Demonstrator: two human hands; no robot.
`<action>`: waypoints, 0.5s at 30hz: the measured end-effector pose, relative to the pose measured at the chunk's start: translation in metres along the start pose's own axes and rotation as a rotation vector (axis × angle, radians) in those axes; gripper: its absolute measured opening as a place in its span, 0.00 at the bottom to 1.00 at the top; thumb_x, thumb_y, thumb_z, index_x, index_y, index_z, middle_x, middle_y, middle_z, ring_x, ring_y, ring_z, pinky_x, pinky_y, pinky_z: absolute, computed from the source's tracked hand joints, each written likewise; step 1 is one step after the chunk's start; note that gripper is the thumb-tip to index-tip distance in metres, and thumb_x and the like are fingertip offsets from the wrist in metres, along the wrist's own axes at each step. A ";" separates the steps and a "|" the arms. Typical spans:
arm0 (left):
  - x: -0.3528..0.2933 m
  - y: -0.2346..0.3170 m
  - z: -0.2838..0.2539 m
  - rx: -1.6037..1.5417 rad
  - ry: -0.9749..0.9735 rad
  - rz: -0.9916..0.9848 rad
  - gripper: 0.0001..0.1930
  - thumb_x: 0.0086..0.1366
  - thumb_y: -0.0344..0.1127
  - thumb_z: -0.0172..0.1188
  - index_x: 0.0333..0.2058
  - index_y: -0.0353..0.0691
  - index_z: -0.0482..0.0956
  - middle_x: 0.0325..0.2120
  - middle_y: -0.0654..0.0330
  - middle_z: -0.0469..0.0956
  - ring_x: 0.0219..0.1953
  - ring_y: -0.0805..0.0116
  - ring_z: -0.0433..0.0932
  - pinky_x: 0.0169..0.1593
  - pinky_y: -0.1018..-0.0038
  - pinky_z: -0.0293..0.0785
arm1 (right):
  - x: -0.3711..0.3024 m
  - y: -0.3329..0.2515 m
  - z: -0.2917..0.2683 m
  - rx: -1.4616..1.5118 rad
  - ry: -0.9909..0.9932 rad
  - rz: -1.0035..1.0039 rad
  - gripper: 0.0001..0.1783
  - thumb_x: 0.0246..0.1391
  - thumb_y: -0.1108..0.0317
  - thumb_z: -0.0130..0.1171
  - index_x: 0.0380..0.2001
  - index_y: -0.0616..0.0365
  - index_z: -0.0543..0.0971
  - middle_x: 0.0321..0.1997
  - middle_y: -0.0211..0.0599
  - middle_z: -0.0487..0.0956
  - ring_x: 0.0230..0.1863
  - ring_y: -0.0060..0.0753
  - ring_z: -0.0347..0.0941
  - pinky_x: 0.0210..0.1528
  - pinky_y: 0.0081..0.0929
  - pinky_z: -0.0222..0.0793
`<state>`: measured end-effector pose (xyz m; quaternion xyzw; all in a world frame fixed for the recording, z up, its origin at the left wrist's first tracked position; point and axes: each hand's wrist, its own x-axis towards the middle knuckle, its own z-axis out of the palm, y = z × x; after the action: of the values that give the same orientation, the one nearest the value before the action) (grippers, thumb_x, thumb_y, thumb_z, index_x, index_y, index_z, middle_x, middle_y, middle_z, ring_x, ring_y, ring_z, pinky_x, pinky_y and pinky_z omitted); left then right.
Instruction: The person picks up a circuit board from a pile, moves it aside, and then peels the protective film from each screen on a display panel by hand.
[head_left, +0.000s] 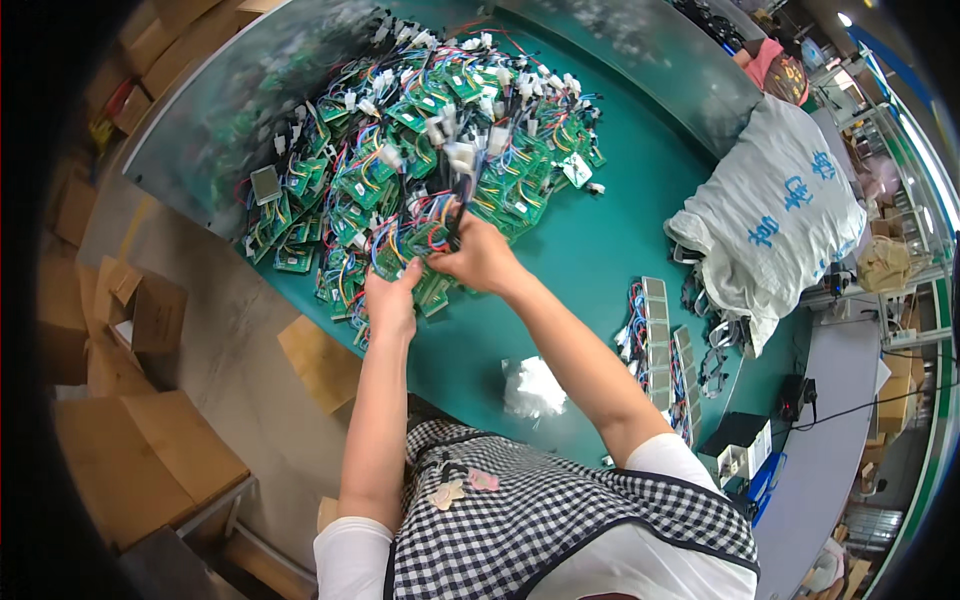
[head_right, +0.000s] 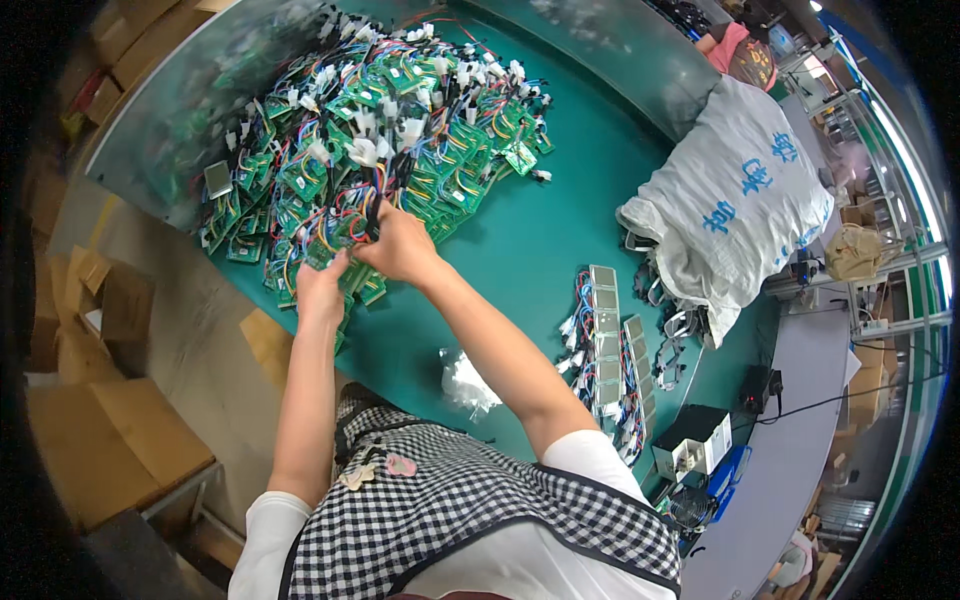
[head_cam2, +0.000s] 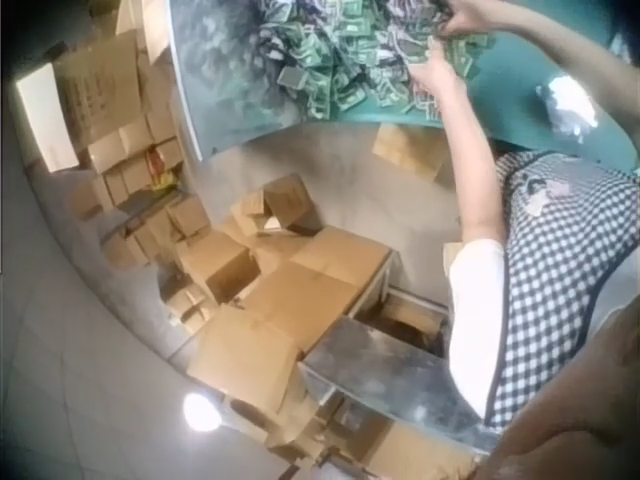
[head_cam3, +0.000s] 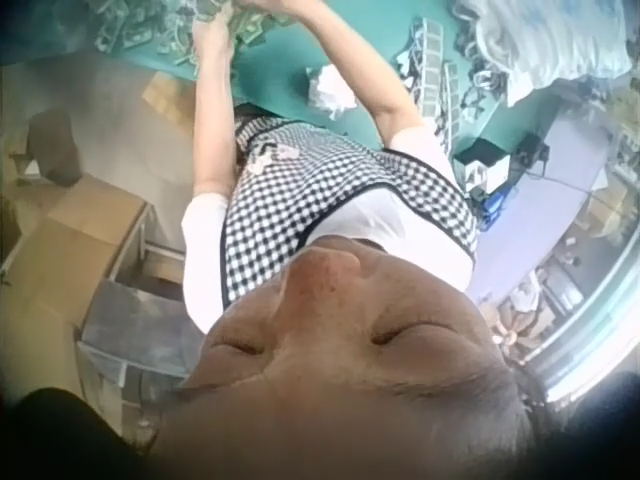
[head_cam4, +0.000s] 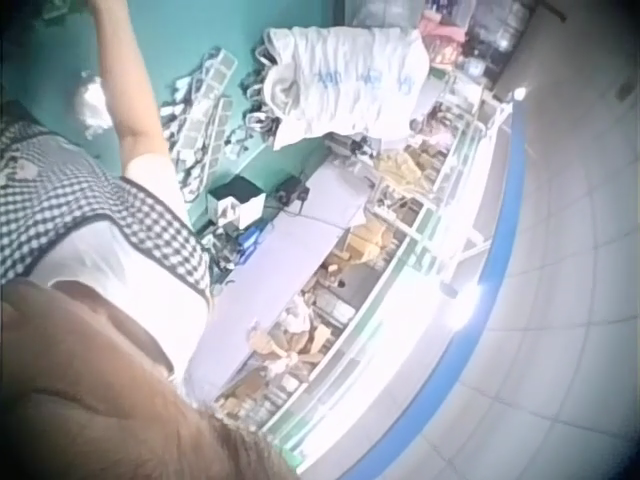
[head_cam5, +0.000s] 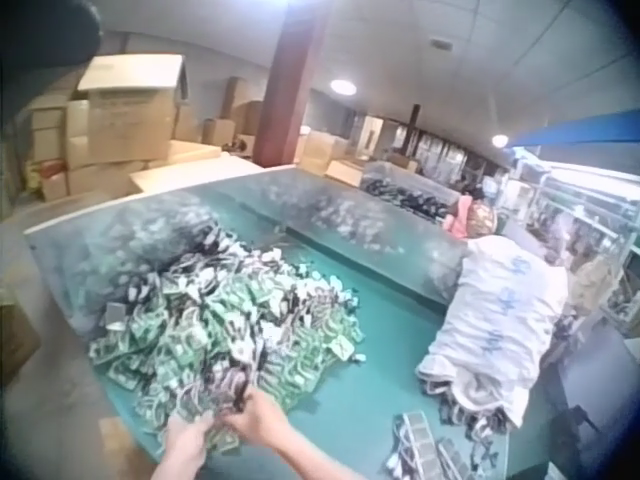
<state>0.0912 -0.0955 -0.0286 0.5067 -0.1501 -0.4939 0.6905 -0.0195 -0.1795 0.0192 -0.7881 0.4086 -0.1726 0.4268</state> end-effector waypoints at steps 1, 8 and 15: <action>0.005 -0.012 -0.013 0.005 0.024 0.004 0.24 0.51 0.20 0.53 0.49 0.33 0.60 0.41 0.58 0.70 0.41 0.69 0.70 0.46 0.71 0.65 | 0.013 0.000 0.015 -0.089 -0.037 0.113 0.27 0.30 0.65 0.62 0.38 0.61 0.67 0.36 0.52 0.71 0.38 0.52 0.70 0.39 0.37 0.66; -0.025 -0.027 -0.004 1.054 0.289 0.628 0.27 0.55 0.37 0.52 0.53 0.39 0.58 0.50 0.45 0.59 0.56 0.48 0.51 0.56 0.60 0.49 | 0.008 0.052 0.069 -0.101 0.355 -0.038 0.37 0.29 0.70 0.64 0.47 0.65 0.61 0.48 0.53 0.61 0.48 0.54 0.61 0.47 0.36 0.62; 0.029 -0.045 -0.015 1.408 -0.084 0.688 0.27 0.61 0.55 0.32 0.55 0.49 0.57 0.56 0.53 0.54 0.60 0.50 0.45 0.57 0.49 0.34 | 0.017 0.066 0.038 -0.040 0.077 -0.213 0.30 0.32 0.71 0.60 0.45 0.66 0.66 0.44 0.51 0.67 0.47 0.51 0.63 0.49 0.33 0.61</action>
<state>0.0913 -0.1111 -0.0823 0.7312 -0.6024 -0.0597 0.3146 -0.0178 -0.1928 -0.0579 -0.8283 0.3420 -0.2390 0.3740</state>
